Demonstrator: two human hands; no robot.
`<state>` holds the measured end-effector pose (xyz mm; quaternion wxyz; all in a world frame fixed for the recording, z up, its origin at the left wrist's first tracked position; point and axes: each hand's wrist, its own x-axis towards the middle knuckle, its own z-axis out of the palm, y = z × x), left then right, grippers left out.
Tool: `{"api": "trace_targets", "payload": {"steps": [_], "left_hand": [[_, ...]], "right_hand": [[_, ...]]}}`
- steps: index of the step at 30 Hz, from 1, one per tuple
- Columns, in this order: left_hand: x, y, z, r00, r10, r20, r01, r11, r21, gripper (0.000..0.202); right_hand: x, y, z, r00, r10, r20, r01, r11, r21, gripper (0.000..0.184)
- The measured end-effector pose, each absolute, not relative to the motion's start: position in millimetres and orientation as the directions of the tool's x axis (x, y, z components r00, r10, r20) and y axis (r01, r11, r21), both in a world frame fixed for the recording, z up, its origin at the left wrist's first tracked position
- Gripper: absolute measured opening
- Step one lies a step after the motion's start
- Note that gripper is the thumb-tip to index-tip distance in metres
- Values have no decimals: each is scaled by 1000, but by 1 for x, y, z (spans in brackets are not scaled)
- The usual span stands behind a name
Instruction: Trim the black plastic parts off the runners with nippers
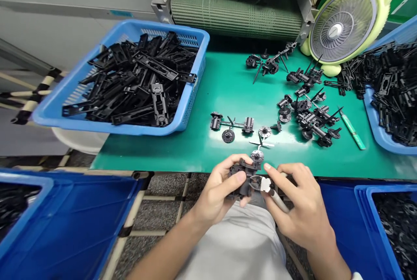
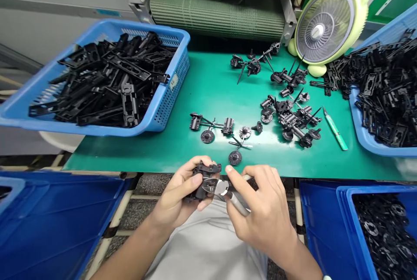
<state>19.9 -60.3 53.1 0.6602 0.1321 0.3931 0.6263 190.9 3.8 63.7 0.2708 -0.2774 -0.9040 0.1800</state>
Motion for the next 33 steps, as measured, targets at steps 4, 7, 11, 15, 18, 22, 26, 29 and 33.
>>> {"api": "trace_targets", "payload": {"steps": [4,7,11,15,18,22,26,29,33], "left_hand": [[16,-65,55,-92,938,-335,-728,166,665,34],[14,-67,58,-97,936,-338,-729,164,664,33],[15,-69,62,-114,929,-353,-729,164,665,31],[16,-70,61,-74,929,-362,-763,181,621,29],[14,-70,61,-59,927,-371,-765,197,613,30],[10,-68,64,-53,919,-391,-759,218,613,30],[10,-64,65,-58,903,-425,-771,230,594,30],[8,-71,61,-82,897,-433,-772,218,598,33],[-19,-111,46,-450,815,-364,-566,55,823,45]], "right_hand": [[190,2,71,-720,576,387,435,809,-395,50],[192,-2,77,-732,566,380,460,821,-337,45],[192,-5,83,-749,557,358,486,830,-273,42],[192,-5,88,-772,546,327,498,838,-224,40],[193,-5,90,-781,538,316,505,843,-186,38],[192,-4,95,-806,514,293,501,856,-124,36],[188,0,95,-837,475,274,477,877,-62,35],[186,10,80,-828,470,307,422,881,-211,35],[194,27,43,-545,741,393,383,637,-669,29]]}}
